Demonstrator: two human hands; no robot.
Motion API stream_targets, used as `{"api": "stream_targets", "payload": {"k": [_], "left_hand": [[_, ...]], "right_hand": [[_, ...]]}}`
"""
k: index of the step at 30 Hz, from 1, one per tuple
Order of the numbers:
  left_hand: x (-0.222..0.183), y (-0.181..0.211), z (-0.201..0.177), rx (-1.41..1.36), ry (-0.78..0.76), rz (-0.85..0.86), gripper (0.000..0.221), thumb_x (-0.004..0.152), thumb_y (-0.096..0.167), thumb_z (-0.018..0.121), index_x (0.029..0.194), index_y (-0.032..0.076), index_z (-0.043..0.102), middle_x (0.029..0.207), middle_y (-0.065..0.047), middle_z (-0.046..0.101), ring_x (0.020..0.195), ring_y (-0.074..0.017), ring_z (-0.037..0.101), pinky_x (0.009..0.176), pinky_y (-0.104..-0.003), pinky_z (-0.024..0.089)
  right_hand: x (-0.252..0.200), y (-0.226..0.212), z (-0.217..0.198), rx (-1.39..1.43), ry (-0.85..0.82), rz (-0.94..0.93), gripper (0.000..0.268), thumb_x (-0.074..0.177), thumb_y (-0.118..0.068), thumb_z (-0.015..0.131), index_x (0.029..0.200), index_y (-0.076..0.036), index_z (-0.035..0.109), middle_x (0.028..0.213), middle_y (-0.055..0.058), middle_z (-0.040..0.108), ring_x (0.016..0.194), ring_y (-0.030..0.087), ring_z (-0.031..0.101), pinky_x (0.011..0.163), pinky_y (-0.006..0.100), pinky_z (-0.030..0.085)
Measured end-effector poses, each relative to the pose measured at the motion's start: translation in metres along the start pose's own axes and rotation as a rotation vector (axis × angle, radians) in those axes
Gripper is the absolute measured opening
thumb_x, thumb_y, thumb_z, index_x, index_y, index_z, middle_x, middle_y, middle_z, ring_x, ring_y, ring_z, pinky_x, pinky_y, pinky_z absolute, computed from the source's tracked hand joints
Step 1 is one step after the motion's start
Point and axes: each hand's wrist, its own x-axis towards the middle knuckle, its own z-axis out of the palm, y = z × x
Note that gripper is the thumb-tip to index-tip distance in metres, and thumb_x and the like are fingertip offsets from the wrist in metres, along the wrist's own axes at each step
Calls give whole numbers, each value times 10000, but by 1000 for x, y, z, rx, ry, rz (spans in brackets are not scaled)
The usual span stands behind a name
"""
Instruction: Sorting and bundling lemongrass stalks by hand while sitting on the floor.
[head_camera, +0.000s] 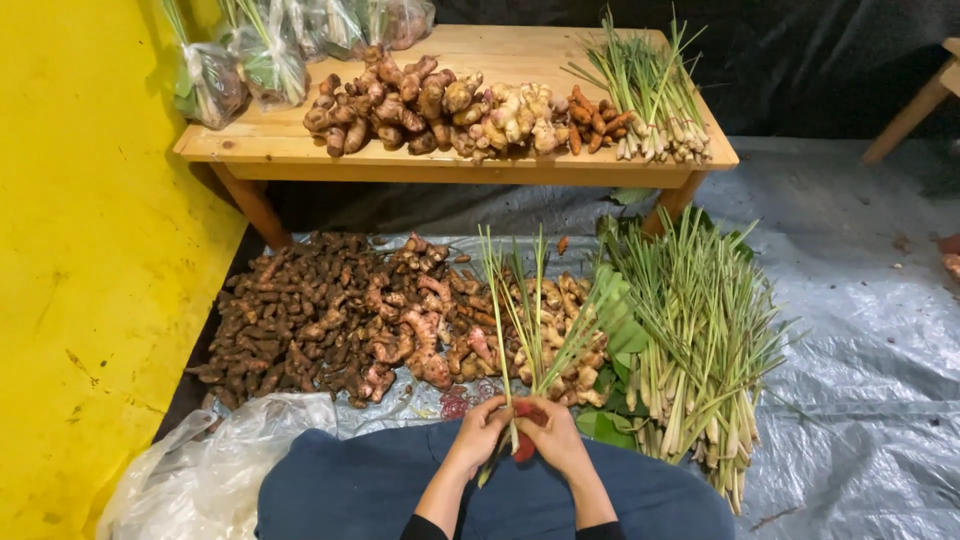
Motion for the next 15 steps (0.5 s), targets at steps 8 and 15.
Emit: {"api": "stream_targets", "payload": {"k": [8,15], "left_hand": [[-19,17,1,49,-33,2,223,994,49,500,1148,35,660,799,-85,723,644,-159,676,573,-271,529],[-34,21,-3,-155,-73,-80,199,995,5,548,1171,-19,639,971,-130,767,804,-179,725,702,-264,569]], "right_hand": [[18,1,-6,73,84,-82,524,801,101,668,1292,-66,594,947,124,731,808,194,682,721,282,551],[27,-37,3,192,378,-141,885,810,30,731,1561,-162,305,1160,178,652,964,250,670,821,344,555]]}}
